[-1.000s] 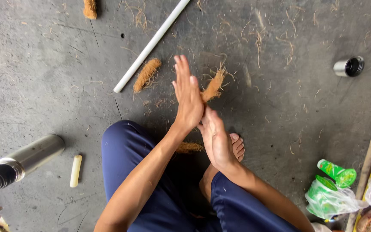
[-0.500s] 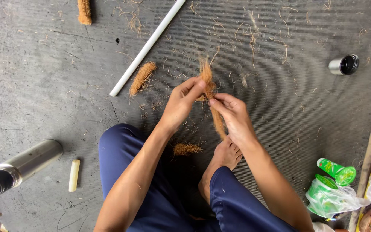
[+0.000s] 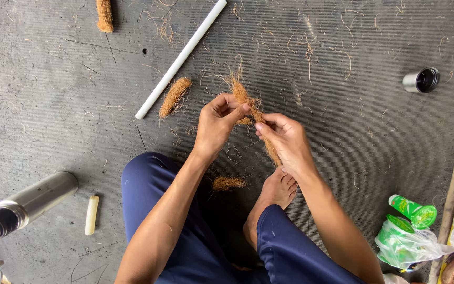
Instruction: The person sits on the floor and repeatedly gathers loose brown fibers, rolls them into bundles, and wraps them around white cylindrical rods. The person also retrieves more fibers from a plastic bag and continues wrapping them onto the rods.
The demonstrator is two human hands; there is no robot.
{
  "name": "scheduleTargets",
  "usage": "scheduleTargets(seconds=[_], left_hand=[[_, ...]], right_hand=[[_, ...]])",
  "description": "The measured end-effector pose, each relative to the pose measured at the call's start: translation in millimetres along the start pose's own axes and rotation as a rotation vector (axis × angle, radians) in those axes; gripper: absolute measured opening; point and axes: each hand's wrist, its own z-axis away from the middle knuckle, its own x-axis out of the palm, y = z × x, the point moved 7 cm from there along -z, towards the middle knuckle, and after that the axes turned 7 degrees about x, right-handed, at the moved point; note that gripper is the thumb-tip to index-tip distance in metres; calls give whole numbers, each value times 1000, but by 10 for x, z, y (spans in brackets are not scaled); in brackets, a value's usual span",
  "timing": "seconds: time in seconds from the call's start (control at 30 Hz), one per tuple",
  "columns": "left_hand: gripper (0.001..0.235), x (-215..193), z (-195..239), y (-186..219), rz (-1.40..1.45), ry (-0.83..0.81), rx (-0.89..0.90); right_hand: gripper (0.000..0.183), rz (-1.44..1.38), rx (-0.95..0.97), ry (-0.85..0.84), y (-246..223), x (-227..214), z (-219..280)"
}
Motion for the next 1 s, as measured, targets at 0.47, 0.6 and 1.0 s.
scheduleTargets(seconds=[0.47, 0.6, 1.0], left_hand=[[20, -226, -67, -33, 61, 160, -24], [19, -330, -59, -32, 104, 257, 7], [32, 68, 29, -49, 110, -15, -28]], right_hand=[[21, 116, -77, 65, -171, -204, 38], [21, 48, -236, 241, -350, -367, 107], [34, 49, -371, 26, -302, 76, 101]])
